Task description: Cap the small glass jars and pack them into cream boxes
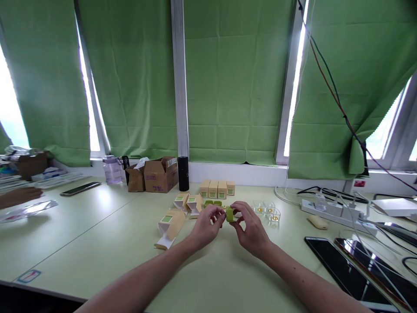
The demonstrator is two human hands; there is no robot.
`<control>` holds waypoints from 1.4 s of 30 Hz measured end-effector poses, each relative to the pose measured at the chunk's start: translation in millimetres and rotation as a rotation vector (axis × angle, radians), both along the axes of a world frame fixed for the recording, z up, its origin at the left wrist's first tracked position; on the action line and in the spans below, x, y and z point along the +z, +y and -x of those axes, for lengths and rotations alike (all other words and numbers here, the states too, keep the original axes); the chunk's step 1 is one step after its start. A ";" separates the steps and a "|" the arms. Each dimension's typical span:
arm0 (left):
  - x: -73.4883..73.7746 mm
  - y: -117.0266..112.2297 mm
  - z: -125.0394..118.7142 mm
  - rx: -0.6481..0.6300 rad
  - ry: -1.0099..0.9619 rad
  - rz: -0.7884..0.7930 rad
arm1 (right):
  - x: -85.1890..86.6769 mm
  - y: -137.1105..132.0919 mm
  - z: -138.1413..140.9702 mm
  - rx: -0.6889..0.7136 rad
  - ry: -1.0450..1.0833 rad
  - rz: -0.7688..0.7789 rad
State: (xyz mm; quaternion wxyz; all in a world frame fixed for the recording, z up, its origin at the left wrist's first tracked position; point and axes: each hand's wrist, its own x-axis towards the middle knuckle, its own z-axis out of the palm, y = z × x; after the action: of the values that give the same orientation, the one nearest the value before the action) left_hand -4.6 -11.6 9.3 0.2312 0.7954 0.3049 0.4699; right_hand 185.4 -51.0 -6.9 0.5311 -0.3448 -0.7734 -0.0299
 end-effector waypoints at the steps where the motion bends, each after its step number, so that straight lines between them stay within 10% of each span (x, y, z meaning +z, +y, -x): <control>1: 0.0 0.2 -0.4 -0.009 -0.003 0.010 | 0.1 -0.2 0.3 0.004 -0.004 -0.004; 42: 8.2 -2.7 0.0 -0.014 -0.051 0.109 | -1.5 2.9 -1.2 0.008 0.014 0.053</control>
State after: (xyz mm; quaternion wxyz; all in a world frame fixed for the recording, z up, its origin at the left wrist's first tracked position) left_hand -4.6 -14.4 17.5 0.2850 0.7715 0.3186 0.4712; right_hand 186.6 -48.0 -8.3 0.5273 -0.3560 -0.7715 -0.0048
